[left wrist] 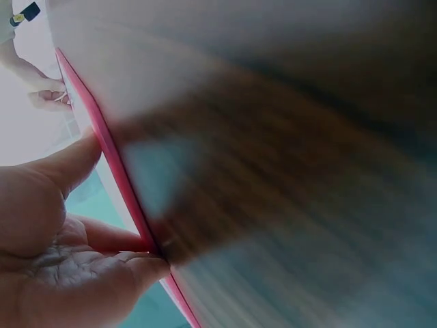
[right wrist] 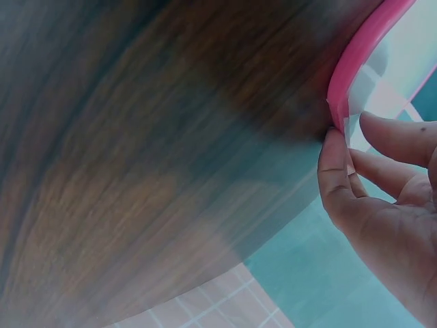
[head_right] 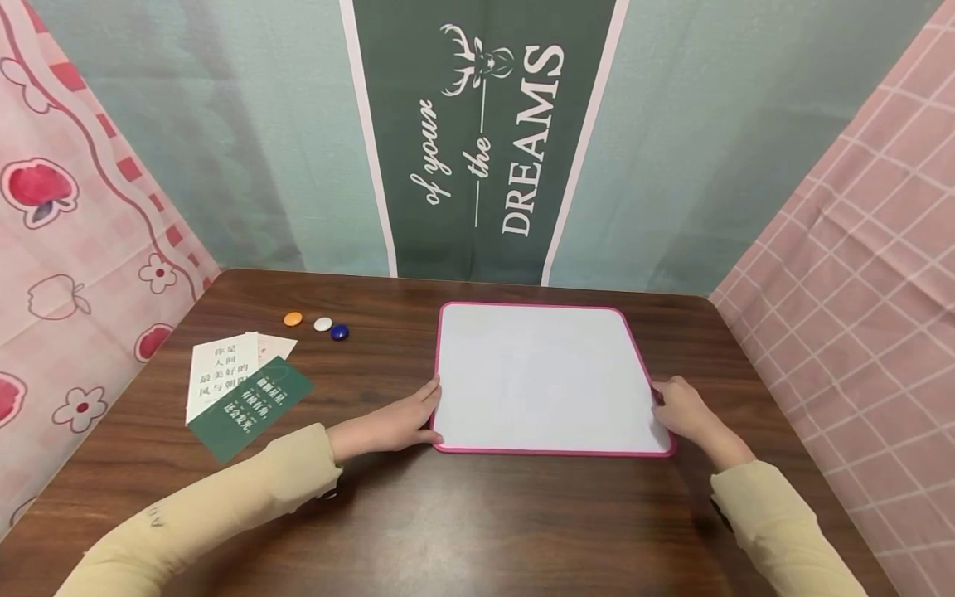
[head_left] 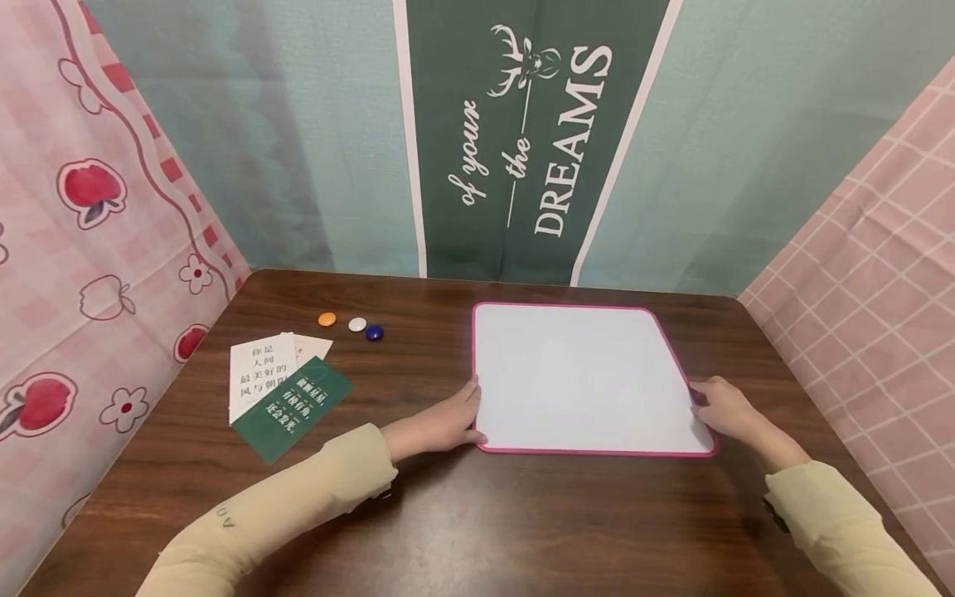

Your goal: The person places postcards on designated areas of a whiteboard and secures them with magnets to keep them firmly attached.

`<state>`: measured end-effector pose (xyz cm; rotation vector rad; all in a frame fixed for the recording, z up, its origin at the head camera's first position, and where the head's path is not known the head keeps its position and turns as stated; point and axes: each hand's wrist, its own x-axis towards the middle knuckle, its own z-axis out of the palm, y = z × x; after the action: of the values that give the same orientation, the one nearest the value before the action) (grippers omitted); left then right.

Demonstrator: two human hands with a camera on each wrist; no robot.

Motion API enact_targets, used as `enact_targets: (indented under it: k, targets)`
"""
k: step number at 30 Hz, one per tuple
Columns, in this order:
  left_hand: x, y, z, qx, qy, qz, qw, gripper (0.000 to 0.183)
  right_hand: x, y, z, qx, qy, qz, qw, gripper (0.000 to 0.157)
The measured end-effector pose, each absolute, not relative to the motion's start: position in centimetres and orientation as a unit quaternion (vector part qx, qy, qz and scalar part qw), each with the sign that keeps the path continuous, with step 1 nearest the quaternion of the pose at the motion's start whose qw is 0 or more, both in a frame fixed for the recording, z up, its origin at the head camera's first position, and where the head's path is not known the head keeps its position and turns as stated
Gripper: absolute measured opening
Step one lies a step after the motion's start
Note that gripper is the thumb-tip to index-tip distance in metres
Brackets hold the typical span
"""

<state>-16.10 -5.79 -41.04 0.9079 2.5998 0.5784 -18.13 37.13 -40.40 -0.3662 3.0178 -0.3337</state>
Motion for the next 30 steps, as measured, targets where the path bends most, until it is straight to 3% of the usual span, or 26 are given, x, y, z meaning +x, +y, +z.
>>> enact_targets:
  k: [30]
  targets:
    - [-15.2, -9.4, -41.5, 0.32, 0.909, 0.214, 0.159, 0.074, -16.8, 33.9, -40.9, -0.154, 0.976, -0.151, 0.039, 0.047]
